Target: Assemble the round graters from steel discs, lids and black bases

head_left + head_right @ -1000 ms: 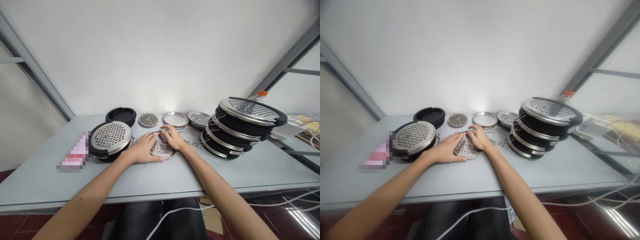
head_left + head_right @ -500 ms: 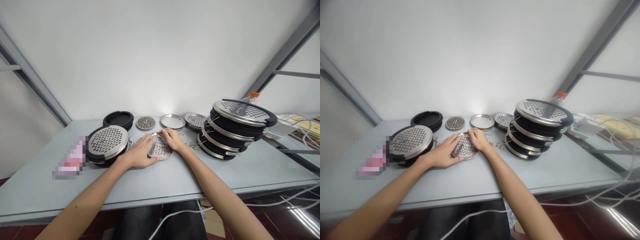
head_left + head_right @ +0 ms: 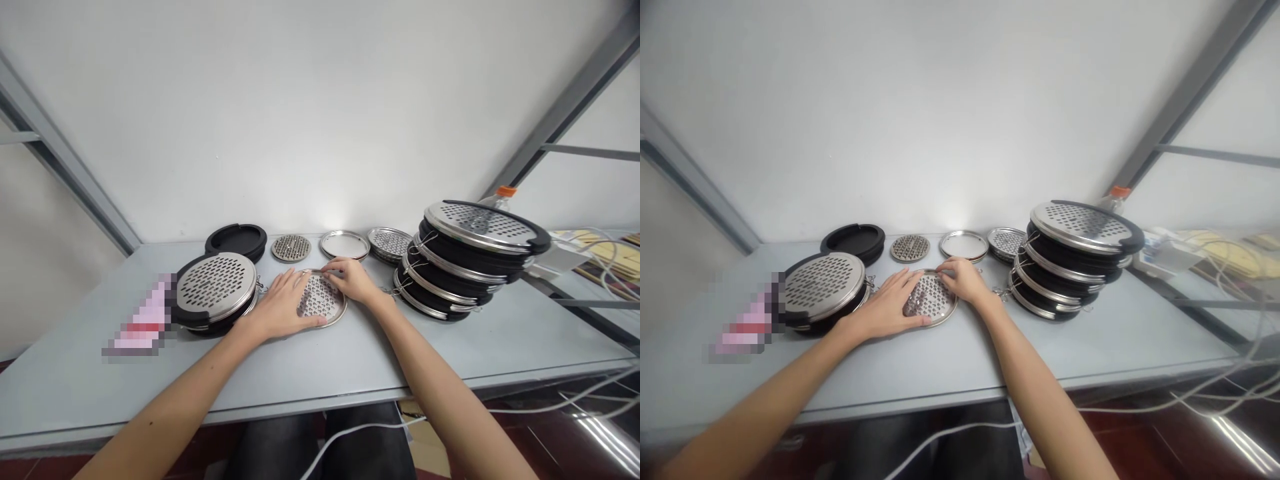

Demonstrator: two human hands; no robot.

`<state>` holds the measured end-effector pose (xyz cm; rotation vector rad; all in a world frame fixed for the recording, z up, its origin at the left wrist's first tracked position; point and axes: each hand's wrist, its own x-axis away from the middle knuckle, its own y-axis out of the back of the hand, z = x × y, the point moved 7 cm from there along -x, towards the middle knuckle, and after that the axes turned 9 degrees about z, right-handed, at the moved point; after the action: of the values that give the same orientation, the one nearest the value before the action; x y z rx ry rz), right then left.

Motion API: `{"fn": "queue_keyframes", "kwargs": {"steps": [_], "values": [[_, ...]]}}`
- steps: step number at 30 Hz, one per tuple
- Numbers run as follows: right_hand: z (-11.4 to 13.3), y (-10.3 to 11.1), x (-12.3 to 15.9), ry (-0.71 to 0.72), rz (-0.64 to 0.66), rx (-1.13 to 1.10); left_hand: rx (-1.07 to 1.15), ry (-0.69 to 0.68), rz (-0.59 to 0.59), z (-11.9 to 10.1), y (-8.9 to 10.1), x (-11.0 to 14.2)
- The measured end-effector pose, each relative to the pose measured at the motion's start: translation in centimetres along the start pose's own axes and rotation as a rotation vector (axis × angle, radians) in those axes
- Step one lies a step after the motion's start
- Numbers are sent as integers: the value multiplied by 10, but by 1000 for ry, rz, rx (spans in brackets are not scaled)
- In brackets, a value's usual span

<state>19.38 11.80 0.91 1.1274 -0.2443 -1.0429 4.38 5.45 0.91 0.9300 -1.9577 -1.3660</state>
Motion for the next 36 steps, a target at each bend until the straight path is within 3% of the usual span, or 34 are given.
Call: {"fn": "queue_keyframes", "kwargs": {"steps": [5, 13, 18, 25, 36], "values": [[4, -1, -1, 46, 32, -30, 40, -51, 25, -3, 1, 1], [-6, 0, 1, -61, 62, 64, 153, -66, 68, 4, 2, 0], [-6, -1, 1, -8, 28, 68, 132, -69, 65, -1, -2, -1], [-1, -2, 0, 56, 83, 2, 103, -134, 89, 2, -4, -1], [-6, -1, 1, 27, 99, -21, 70, -46, 47, 1, -5, -1]]}}
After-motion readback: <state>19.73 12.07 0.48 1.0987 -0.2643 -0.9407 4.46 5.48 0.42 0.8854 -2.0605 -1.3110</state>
